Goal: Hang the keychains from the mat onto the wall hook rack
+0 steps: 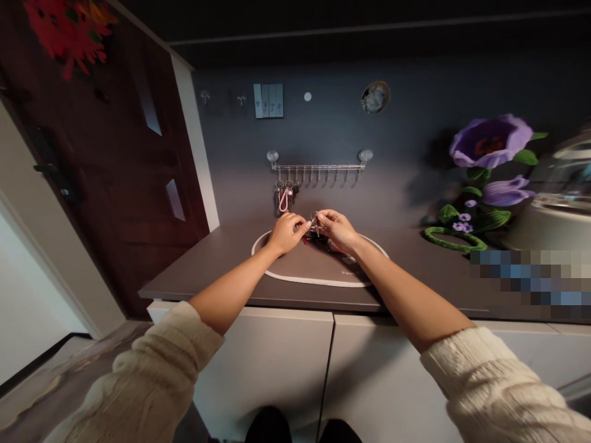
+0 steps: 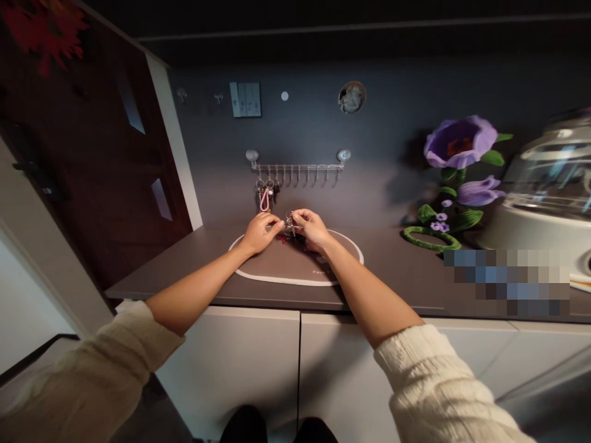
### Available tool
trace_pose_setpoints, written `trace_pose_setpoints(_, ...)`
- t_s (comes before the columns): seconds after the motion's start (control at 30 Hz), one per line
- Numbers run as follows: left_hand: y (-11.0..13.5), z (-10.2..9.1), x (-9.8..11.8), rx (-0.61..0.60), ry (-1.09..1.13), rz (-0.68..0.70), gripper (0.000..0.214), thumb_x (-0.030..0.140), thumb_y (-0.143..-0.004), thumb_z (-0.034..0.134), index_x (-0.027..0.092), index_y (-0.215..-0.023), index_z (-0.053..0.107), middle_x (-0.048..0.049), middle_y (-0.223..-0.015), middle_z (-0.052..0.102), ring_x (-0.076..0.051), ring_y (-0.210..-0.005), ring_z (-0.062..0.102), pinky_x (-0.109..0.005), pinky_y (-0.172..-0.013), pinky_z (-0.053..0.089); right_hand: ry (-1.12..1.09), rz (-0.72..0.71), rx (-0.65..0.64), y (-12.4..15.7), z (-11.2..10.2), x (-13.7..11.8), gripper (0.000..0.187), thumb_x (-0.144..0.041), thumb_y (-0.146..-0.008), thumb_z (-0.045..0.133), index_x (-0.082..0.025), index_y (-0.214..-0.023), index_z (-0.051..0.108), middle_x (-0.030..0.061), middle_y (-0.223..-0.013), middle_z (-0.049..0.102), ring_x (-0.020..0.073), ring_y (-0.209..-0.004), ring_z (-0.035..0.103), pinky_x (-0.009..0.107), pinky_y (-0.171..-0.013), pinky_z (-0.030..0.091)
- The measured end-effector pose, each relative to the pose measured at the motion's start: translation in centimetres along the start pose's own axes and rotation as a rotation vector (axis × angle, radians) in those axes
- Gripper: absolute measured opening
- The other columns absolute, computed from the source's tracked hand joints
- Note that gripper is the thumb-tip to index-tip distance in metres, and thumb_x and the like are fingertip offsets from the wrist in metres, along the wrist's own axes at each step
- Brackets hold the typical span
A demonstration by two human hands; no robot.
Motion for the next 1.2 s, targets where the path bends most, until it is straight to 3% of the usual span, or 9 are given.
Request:
trace_pose_setpoints(0.13,-0.1,0.5,-0.4,0.039,0.113,-0.114,0.02,0.03,-0.082,0.046,0.017,-0.08,0.061,-0.0031,-0.08,0.063,-0.013,-0.076,0.054,-0.026,-0.073,0.041,0.037,0.03,-0.023,0.0,0.3,0.6,0.033,-0.042,-0.059,0.071,-0.017,-0.074,0.054,-0.0042,-0.066,0.052,0.0083,-0.064,0.048,0.026,-0.068,0.044)
trace_pose_setpoints(0.33,-0.2,0.9,-0.9,0.01,0.175,-0.15,0.017,0.024,-0.081,0.045,0.016,-0.075,0.059,-0.002,-0.077,0.061,-0.013,-0.074,0.053,-0.024,-0.071,0.041,0.054,0.037,-0.092,0.0,0.6,1.2,0.033,-0.043,-0.061,0.07,-0.017,-0.076,0.056,-0.0009,-0.07,0.058,0.0111,-0.065,0.055,0.03,-0.068,0.047)
trace_pose_setpoints(0.67,-0.3,1.1,-0.7,0.061,0.345,-0.345,0.016,0.025,-0.079,0.047,0.015,-0.07,0.056,0.0006,-0.065,0.059,-0.011,-0.062,0.052,-0.022,-0.061,0.04,0.047,0.094,-0.029,0.3,1.0,1.0,0.033,-0.037,-0.054,0.075,-0.017,-0.072,0.056,-0.0018,-0.069,0.058,0.0084,-0.061,0.054,0.026,-0.065,0.047)
trace_pose_setpoints(0.93,-0.3,1.5,-0.8,0.084,0.364,-0.323,0.019,0.028,-0.08,0.045,0.015,-0.073,0.057,-0.0005,-0.07,0.06,-0.011,-0.065,0.053,-0.023,-0.064,0.042,0.184,-0.017,0.029,-0.1,1.2,0.9,0.033,-0.042,-0.056,0.072,-0.017,-0.07,0.057,-0.001,-0.068,0.058,0.0094,-0.062,0.052,0.026,-0.066,0.044)
trace_pose_setpoints(1.2,-0.2,1.8,-1.5,0.146,0.184,-0.312,0.026,0.032,-0.085,0.039,0.016,-0.078,0.059,-0.0048,-0.079,0.063,-0.014,-0.072,0.055,-0.027,-0.07,0.041,0.21,-0.076,0.086,-2.1,1.2,0.3,0.034,-0.044,-0.054,0.069,-0.017,-0.067,0.054,-0.0027,-0.064,0.053,0.0085,-0.059,0.047,0.025,-0.064,0.042)
Point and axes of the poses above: each hand's wrist, its own y-axis away from the middle knuckle, its own z-axis out of the palm, x = y × z, the point moved 1 cm from there along -y, towards the middle knuckle
